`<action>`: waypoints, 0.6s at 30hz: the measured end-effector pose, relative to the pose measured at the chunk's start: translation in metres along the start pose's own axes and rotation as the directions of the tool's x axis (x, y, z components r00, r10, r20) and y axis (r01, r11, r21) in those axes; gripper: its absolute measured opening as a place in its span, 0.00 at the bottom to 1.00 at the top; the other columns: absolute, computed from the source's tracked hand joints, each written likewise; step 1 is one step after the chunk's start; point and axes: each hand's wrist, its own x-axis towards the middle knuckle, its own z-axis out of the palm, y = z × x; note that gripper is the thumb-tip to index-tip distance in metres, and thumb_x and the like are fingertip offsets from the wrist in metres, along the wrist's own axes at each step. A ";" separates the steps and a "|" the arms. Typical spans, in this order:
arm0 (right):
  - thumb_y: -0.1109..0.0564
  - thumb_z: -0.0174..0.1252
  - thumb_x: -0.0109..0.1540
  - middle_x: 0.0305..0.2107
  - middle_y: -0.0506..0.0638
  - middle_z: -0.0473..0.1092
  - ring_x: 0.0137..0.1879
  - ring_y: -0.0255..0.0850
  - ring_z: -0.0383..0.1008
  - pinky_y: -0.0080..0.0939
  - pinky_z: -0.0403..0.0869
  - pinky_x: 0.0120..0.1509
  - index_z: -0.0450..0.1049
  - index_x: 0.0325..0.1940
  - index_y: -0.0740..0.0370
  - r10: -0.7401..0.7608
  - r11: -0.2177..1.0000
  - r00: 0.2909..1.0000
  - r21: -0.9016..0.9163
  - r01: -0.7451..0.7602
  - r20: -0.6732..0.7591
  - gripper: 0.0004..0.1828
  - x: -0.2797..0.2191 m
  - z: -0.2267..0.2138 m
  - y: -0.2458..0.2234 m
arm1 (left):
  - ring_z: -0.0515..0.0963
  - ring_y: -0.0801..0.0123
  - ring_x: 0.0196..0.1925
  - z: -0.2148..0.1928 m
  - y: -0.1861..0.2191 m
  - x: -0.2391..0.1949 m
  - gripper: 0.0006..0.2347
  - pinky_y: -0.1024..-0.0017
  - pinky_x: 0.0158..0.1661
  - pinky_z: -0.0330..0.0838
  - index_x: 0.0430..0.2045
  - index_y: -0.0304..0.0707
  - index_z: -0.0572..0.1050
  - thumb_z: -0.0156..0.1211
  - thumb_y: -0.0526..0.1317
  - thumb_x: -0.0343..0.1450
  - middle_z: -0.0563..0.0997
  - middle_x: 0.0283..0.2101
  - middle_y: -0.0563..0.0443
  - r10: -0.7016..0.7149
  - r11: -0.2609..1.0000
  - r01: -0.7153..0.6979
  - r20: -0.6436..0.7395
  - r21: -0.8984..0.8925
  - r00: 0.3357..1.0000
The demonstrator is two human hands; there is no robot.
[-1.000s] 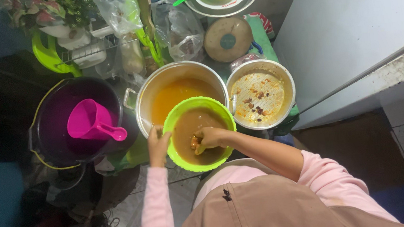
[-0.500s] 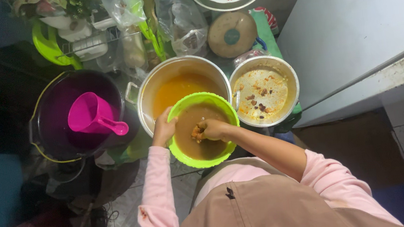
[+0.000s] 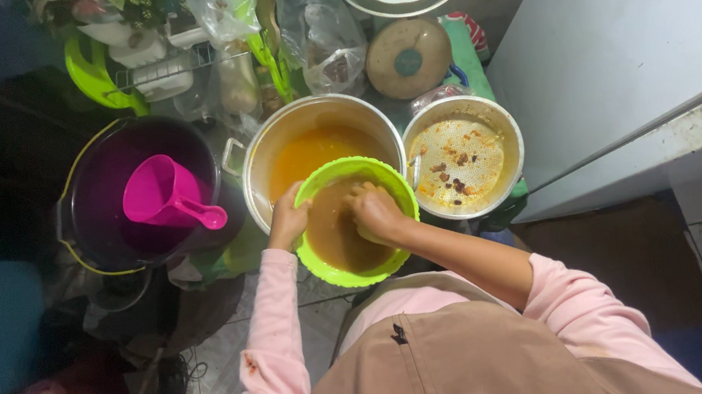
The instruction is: The person repeatedly washes small brown food items by hand in a green bowl of water, then transfers them into a metal strainer. The process is repeated multiple times with the same batch of items.
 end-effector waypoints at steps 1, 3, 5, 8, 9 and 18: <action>0.61 0.63 0.51 0.48 0.55 0.73 0.57 0.55 0.71 0.55 0.70 0.59 0.78 0.48 0.56 -0.066 0.998 0.997 -0.020 0.065 -0.049 0.20 -0.001 -0.004 -0.005 | 0.83 0.68 0.44 0.000 0.000 0.000 0.14 0.72 0.46 0.73 0.50 0.36 0.76 0.58 0.30 0.70 0.85 0.41 0.45 0.003 1.000 -0.003 0.002 -0.006 1.000; 0.62 0.61 0.49 0.52 0.50 0.73 0.62 0.51 0.69 0.56 0.68 0.64 0.78 0.50 0.52 -0.199 0.979 0.970 -0.068 0.191 -0.143 0.24 -0.003 -0.009 -0.016 | 0.82 0.68 0.44 0.000 0.000 0.000 0.14 0.72 0.46 0.73 0.50 0.35 0.76 0.58 0.30 0.69 0.85 0.41 0.45 0.010 1.000 -0.009 0.007 -0.016 1.000; 0.57 0.64 0.50 0.52 0.53 0.70 0.63 0.54 0.65 0.64 0.63 0.64 0.77 0.53 0.51 -0.215 0.976 0.974 -0.036 0.213 -0.066 0.25 0.001 -0.010 -0.026 | 0.82 0.69 0.44 0.001 0.000 -0.001 0.14 0.72 0.46 0.73 0.50 0.35 0.75 0.57 0.29 0.70 0.85 0.42 0.46 0.011 0.999 -0.011 0.015 -0.040 1.000; 0.54 0.66 0.50 0.55 0.54 0.66 0.66 0.55 0.61 0.71 0.61 0.64 0.75 0.56 0.48 -0.177 0.975 0.978 -0.113 0.190 0.111 0.28 0.005 -0.011 -0.037 | 0.82 0.69 0.44 0.000 0.001 -0.001 0.14 0.72 0.47 0.73 0.50 0.36 0.75 0.56 0.29 0.70 0.85 0.42 0.46 -0.002 0.999 0.003 0.022 -0.051 1.000; 0.53 0.66 0.50 0.57 0.54 0.64 0.67 0.55 0.60 0.72 0.61 0.64 0.75 0.57 0.47 -0.149 0.971 0.973 -0.162 0.178 0.178 0.29 0.005 -0.011 -0.039 | 0.82 0.69 0.44 0.000 0.001 -0.001 0.14 0.72 0.46 0.73 0.50 0.36 0.76 0.56 0.29 0.70 0.85 0.42 0.45 -0.009 0.999 0.011 0.022 -0.052 1.000; 0.56 0.64 0.49 0.65 0.53 0.59 0.69 0.57 0.57 0.65 0.65 0.64 0.71 0.65 0.50 -0.104 0.971 0.890 -0.149 0.188 0.443 0.37 -0.003 0.016 -0.027 | 0.83 0.68 0.44 0.002 -0.001 -0.001 0.15 0.72 0.46 0.74 0.51 0.36 0.76 0.59 0.30 0.69 0.85 0.42 0.45 -0.017 1.000 0.017 -0.011 0.000 1.000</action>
